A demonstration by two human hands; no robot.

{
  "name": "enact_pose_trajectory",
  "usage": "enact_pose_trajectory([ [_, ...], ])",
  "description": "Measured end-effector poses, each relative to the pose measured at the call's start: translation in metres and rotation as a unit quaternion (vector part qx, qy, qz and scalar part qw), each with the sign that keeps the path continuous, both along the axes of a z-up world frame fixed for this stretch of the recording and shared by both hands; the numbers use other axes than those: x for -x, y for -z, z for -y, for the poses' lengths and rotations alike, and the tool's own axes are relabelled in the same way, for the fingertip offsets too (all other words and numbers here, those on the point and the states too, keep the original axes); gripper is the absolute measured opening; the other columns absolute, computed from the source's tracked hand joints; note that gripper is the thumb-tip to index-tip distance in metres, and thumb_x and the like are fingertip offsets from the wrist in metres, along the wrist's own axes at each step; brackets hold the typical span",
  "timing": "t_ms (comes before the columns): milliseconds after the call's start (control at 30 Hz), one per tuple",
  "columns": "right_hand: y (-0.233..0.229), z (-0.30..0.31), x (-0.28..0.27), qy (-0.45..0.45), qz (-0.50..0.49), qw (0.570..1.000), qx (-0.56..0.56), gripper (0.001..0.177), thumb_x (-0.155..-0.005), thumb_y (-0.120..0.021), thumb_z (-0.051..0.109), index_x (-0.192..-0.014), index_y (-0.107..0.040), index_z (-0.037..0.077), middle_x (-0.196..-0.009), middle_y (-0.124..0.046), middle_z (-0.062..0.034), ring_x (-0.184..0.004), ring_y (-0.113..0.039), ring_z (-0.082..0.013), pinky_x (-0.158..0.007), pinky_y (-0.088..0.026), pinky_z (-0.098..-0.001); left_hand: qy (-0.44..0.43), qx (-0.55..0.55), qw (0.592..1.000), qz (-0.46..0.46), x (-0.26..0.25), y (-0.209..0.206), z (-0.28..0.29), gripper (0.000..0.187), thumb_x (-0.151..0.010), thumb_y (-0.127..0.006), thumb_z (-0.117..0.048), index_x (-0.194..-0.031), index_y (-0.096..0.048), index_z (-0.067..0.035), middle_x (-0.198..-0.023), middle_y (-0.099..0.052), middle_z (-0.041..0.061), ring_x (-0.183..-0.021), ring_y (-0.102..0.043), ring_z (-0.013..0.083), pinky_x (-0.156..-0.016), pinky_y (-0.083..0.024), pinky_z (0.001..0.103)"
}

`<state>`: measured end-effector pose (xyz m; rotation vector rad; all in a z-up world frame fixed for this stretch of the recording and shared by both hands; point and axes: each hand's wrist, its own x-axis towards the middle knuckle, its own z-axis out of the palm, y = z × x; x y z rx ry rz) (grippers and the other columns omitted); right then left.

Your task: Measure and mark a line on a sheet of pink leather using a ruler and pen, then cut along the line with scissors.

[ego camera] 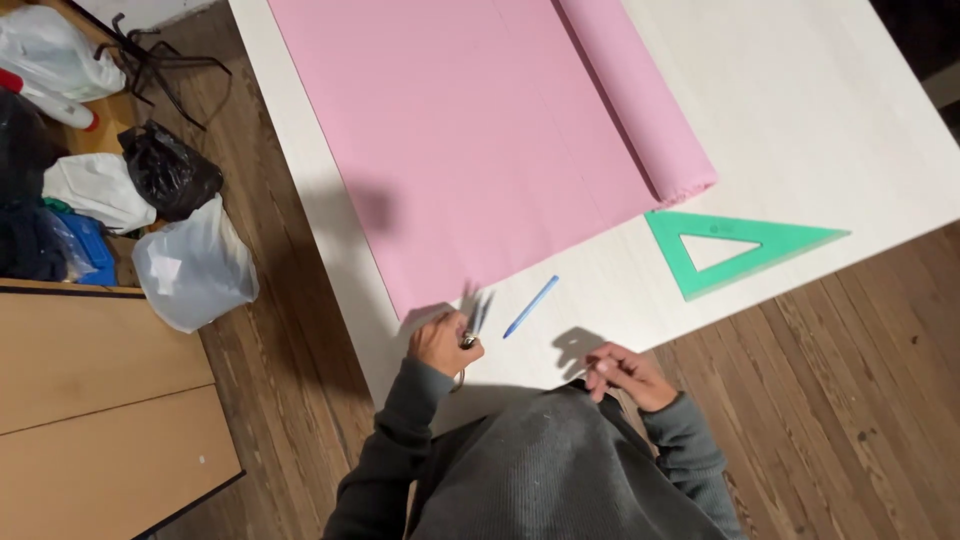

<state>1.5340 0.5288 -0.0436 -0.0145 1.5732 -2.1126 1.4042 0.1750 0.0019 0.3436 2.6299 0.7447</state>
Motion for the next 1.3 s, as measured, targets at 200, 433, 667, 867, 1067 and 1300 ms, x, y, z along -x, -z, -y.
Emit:
enact_pose_trajectory([
  [200, -0.054, 0.052, 0.054, -0.107, -0.074, 0.987, -0.091, 0.026, -0.097, -0.065, 0.014, -0.119, -0.064, 0.000, -0.086, -0.071, -0.0114, -0.068, -0.071, -0.0170, -0.063, -0.063, -0.0317, 0.021, -0.195, 0.966, -0.170, 0.006, 0.027, 0.018, 0.033, -0.089, -0.076, -0.024, -0.114, -0.065, -0.005, -0.079, -0.072, 0.008, -0.068, -0.073, 0.0185, -0.065, -0.061, 0.032],
  [433, -0.118, 0.048, 0.089, -0.017, -0.373, 0.873, -0.313, 0.034, -0.089, -0.075, 0.013, -0.120, -0.065, 0.002, -0.097, -0.065, -0.0124, -0.075, -0.066, -0.0198, -0.066, -0.057, -0.0339, -0.123, -0.444, 0.887, -0.041, 0.025, -0.051, -0.108, 0.034, -0.098, -0.069, -0.011, -0.128, -0.057, -0.001, -0.092, -0.069, 0.008, -0.072, -0.067, 0.0107, -0.063, -0.057, 0.026],
  [667, -0.080, -0.073, 0.097, -0.023, -0.098, 0.986, -0.129, 0.051, -0.088, -0.062, 0.003, -0.137, -0.046, 0.005, -0.105, -0.071, -0.0146, -0.092, -0.073, -0.0187, -0.074, -0.064, -0.0345, -0.175, -0.447, 0.877, 0.006, 0.039, -0.064, -0.226, 0.034, -0.087, -0.079, -0.026, -0.103, -0.060, -0.004, -0.077, -0.065, 0.003, -0.062, -0.065, 0.0110, -0.055, -0.055, 0.027],
  [867, -0.045, -0.126, 0.105, -0.090, -0.015, 0.996, -0.019, 0.059, -0.096, -0.062, 0.003, -0.146, -0.032, 0.004, -0.099, -0.072, -0.0164, -0.094, -0.072, -0.0217, -0.075, -0.061, -0.0331, -0.158, -0.245, 0.954, -0.061, 0.038, -0.051, -0.280, 0.054, -0.076, -0.087, -0.051, -0.090, -0.062, -0.005, -0.067, -0.063, 0.007, -0.054, -0.057, 0.0156, -0.050, -0.047, 0.034],
  [1067, 0.002, -0.135, 0.105, -0.216, -0.043, 0.975, -0.010, 0.026, -0.107, -0.056, 0.015, -0.126, -0.045, 0.000, -0.087, -0.067, -0.0122, -0.076, -0.069, -0.0231, -0.067, -0.056, -0.0334, -0.151, -0.207, 0.947, -0.193, 0.031, -0.051, -0.292, 0.042, -0.083, -0.082, -0.049, -0.091, -0.066, -0.010, -0.074, -0.067, 0.005, -0.063, -0.062, 0.0188, -0.056, -0.051, 0.037],
  [1300, 0.045, -0.142, 0.088, -0.211, 0.184, 0.952, 0.125, 0.026, -0.112, -0.053, 0.026, -0.106, -0.040, 0.005, -0.064, -0.043, -0.0015, -0.042, -0.038, -0.0146, -0.040, -0.030, -0.0298, -0.118, -0.085, 0.932, -0.331, 0.036, 0.015, -0.239, 0.028, -0.089, -0.076, -0.035, -0.100, -0.069, -0.011, -0.104, -0.068, 0.004, -0.097, -0.062, 0.0238, -0.086, -0.052, 0.040],
])
